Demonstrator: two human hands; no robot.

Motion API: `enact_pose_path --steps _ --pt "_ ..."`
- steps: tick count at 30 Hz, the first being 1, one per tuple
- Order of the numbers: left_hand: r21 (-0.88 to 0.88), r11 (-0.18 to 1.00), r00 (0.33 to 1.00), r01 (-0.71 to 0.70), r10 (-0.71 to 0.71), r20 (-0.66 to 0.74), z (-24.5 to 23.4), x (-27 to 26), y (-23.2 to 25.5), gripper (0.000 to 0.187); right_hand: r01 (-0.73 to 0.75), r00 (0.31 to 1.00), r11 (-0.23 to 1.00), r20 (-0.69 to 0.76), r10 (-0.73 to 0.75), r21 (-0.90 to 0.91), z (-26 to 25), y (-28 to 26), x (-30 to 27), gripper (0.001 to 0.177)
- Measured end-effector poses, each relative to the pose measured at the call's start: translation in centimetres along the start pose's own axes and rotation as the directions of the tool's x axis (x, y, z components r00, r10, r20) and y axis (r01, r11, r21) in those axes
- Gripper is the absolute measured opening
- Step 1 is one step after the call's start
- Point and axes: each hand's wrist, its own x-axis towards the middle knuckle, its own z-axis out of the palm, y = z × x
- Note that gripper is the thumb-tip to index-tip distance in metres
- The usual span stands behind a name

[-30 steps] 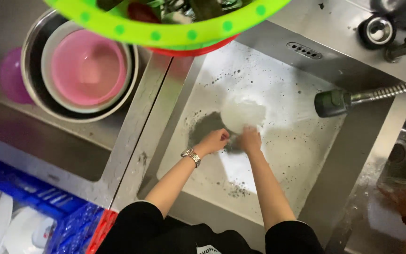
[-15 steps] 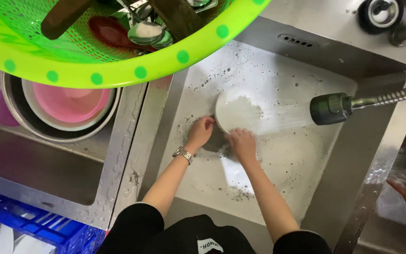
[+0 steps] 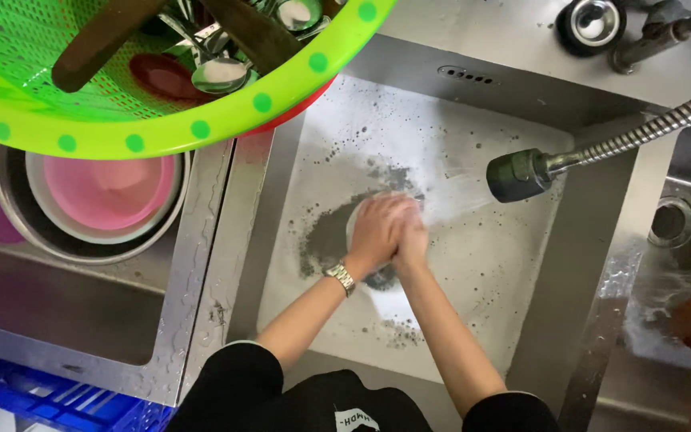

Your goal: The person washes various dishes, including plates, bowls, and a large pot, under running water in a double-basin stainless steel sink. They rinse each item and place it into a blue plastic dish rack beside the sink.

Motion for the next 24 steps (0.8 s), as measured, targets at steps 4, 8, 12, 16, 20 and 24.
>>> enact_pose_path --steps 4,8,12,16,20,24 --pt "0.008 0.992 0.992 -0.124 0.124 0.006 -0.8 -1.4 1.0 0.044 0.185 0.977 0.955 -0.057 -0.203 -0.233 -1.4 4.7 2.1 0.051" --pt "0.079 0.995 0.989 -0.059 0.069 -0.128 2.9 1.6 -0.4 0.032 0.054 0.976 0.998 -0.213 -0.051 0.01 -1.0 2.0 0.2 0.061" --pt "-0.069 0.909 0.809 0.41 -0.328 0.489 2.1 5.1 -4.4 0.041 0.059 0.994 0.945 -0.067 -0.085 -0.322 0.1 -5.0 -5.1 0.055" --pt "0.055 0.932 0.852 0.359 -0.351 0.389 1.8 4.8 -3.3 0.044 0.123 0.991 0.93 0.092 -0.097 -0.346 -0.6 -4.6 -3.3 0.063" --pt "0.041 0.997 0.995 -0.073 0.075 -0.067 -0.3 2.9 -0.7 0.037 0.331 0.943 0.876 0.144 -0.299 -0.35 -2.5 -3.5 -0.9 0.055" --pt "-0.201 0.979 0.993 0.029 -0.006 0.116 -3.5 2.6 -2.6 0.041 0.366 0.929 0.81 0.134 -0.344 -0.457 -3.3 -3.4 -2.3 0.06"
